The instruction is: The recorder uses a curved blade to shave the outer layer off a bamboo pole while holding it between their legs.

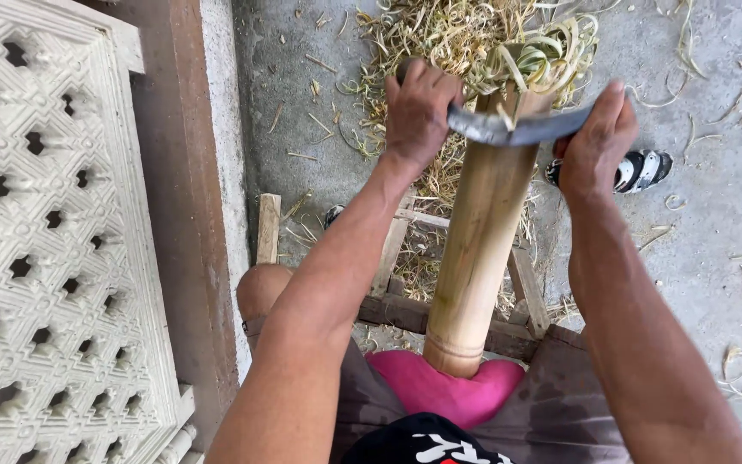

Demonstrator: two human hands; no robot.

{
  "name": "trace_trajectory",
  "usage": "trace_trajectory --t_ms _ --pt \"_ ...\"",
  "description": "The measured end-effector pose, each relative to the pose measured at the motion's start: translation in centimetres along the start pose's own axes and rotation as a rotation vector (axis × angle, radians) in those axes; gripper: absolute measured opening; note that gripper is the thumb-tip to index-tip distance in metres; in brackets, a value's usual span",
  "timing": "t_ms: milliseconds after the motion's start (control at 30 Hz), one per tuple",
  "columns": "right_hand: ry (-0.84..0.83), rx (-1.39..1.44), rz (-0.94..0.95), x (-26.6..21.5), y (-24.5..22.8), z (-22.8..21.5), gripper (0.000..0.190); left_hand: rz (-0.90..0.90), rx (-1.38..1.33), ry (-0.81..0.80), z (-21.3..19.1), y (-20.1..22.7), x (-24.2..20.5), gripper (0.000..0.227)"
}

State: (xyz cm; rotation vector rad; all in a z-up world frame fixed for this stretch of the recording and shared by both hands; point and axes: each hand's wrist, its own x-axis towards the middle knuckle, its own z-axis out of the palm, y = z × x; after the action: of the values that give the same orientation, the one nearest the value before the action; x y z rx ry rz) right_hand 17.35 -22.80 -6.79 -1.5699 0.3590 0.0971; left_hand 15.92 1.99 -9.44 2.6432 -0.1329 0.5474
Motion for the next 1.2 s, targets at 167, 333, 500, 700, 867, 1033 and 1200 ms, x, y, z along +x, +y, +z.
trace_trajectory --t_ms 167,333,500,700,867,1033,1200 --pt "-0.016 0.045 -0.007 4.8 1.4 -0.4 0.040 -0.035 0.053 -0.013 0.1 0.3 3.0 0.019" --pt "-0.074 0.179 0.038 -1.3 1.0 -1.6 0.044 -0.154 -0.059 -0.222 -5.7 4.2 0.1 0.020" --pt "0.034 -0.129 0.202 -17.1 -1.8 -2.3 0.040 -0.069 -0.148 -0.168 -8.6 5.7 -14.1 0.024" --pt "0.159 -0.203 0.413 -28.6 1.3 -3.8 0.044 -0.114 -0.194 -0.367 -14.5 7.5 -22.6 0.026" --pt "0.194 -0.210 0.329 -26.5 2.0 -3.2 0.050 -0.110 -0.212 -0.352 -14.0 6.8 -19.5 0.025" --pt "0.165 -0.172 0.188 -20.9 0.1 -2.1 0.047 -0.074 -0.154 -0.204 -8.0 4.7 -18.2 0.025" --pt "0.070 -0.124 0.061 -11.7 -1.6 -0.4 0.042 -0.115 -0.146 -0.168 -4.0 2.5 -10.1 0.028"
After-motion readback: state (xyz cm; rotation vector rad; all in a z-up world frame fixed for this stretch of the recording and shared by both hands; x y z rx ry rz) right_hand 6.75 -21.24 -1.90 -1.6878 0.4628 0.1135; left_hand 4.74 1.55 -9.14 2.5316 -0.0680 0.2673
